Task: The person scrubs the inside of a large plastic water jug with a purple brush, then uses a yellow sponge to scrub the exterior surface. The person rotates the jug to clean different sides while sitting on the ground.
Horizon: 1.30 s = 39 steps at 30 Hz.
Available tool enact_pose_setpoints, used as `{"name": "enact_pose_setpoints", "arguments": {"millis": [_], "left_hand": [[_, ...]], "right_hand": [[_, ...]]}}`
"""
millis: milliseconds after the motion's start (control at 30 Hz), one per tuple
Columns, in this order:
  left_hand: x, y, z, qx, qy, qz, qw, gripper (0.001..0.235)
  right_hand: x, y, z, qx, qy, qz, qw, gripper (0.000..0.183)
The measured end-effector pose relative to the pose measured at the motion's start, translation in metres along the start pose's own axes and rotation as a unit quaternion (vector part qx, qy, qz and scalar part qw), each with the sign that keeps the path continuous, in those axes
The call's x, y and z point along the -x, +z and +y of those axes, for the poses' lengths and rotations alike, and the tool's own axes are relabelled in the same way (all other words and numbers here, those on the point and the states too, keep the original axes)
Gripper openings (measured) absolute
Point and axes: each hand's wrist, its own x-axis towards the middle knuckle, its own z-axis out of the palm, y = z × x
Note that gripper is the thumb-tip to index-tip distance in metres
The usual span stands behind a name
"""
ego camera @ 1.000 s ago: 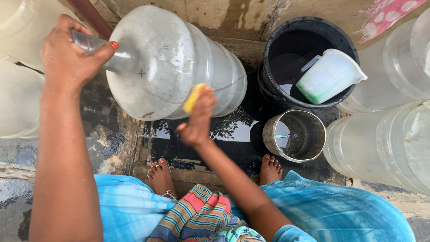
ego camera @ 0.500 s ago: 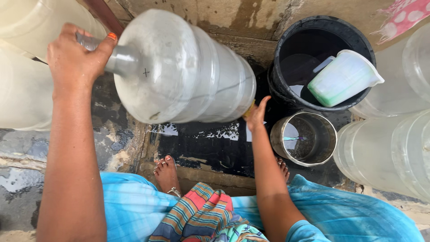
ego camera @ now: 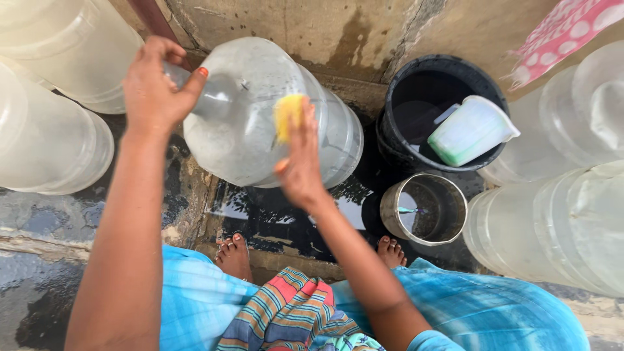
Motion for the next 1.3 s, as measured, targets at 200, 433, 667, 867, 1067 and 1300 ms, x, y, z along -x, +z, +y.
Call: {"name": "enact_pose_setpoints", "arguments": {"millis": [200, 433, 667, 867, 1067, 1300], "left_hand": [[-0.004, 0.005, 0.027, -0.001, 0.039, -0.019, 0.999, 0.027], [-0.008, 0.018, 0.061, -0.002, 0.001, -0.096, 0.995, 0.023], [-0.003, 0.026, 0.072, -0.012, 0.048, 0.027, 0.998, 0.026], [-0.007, 0.005, 0.074, 0.024, 0.097, -0.073, 0.992, 0.031], [0.006, 0.019, 0.108, 0.07, 0.204, -0.066, 0.974, 0.029], [0.007, 0.033, 0.11, 0.045, 0.125, -0.013, 0.991, 0.023]], "right_hand": [[0.005, -0.011, 0.042, -0.001, 0.071, 0.104, 0.992, 0.073], [0.005, -0.08, 0.11, -0.205, 0.405, 0.055, 0.889, 0.111], [-0.015, -0.058, -0.033, 0.148, -0.047, -0.008, 0.988, 0.093], [-0.051, -0.086, -0.052, 0.182, -0.125, -0.212, 0.952, 0.063], [-0.18, -0.086, 0.025, 0.205, -0.062, -0.283, 0.935, 0.043], [-0.161, -0.08, 0.0, 0.241, -0.132, -0.23, 0.933, 0.043]]}}
